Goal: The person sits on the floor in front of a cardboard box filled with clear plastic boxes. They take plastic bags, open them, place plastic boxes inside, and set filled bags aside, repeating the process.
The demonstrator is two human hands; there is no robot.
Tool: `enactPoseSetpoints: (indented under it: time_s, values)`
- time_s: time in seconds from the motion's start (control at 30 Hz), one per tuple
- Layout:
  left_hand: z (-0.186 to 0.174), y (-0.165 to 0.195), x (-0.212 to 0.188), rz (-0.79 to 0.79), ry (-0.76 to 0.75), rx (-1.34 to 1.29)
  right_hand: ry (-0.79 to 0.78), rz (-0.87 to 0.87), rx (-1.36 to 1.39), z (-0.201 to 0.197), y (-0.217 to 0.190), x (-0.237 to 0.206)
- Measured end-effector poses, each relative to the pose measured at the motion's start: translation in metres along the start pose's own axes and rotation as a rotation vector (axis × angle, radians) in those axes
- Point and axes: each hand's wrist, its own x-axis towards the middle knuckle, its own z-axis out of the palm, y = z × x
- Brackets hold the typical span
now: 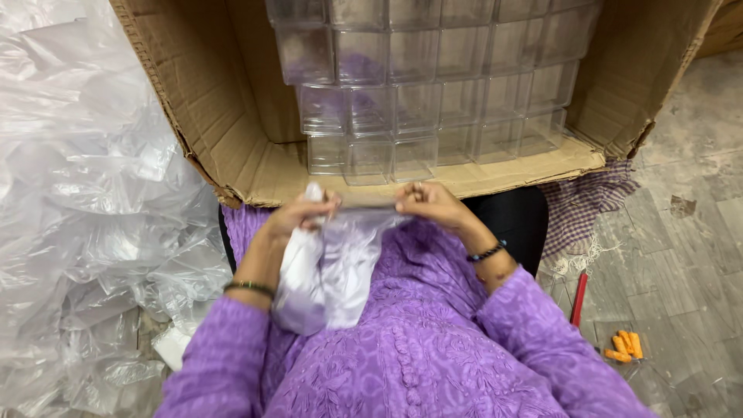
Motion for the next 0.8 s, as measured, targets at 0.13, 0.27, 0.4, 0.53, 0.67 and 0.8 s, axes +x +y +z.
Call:
enactPoseSetpoints:
  time_s: [0.13,0.27,0.4,0.53,0.67,0.8]
  values:
    - [0.01,0.022,0.072,0.338,0.44,0.524,0.501,-0.38,-0.855,0.012,-0.003,0.059]
    - [0.022,0.024,0.117,0.41,0.915,0.98,0.577,-0.358,-1.029,0.026,0.002,0.09]
    - [0.021,0.022,0.122,0.406,0.863,0.719,0.649,-0.58,-0.97,0.035,0.009,0.092]
    - [0.017,0.022,0.092,0.323,0.696,0.18,0.542,-0.201,0.226,0.051,0.006,0.094]
    - [0.005,0.008,-0.006,0.438,0.691,-0.076,0.222,-0.118,0.591,0.096,-0.002,0.073]
    - [-0.028,-0.032,-0.091,0.445,0.812,-0.221,-0.029,-0.153,0.549,0.166,0.016,0.054]
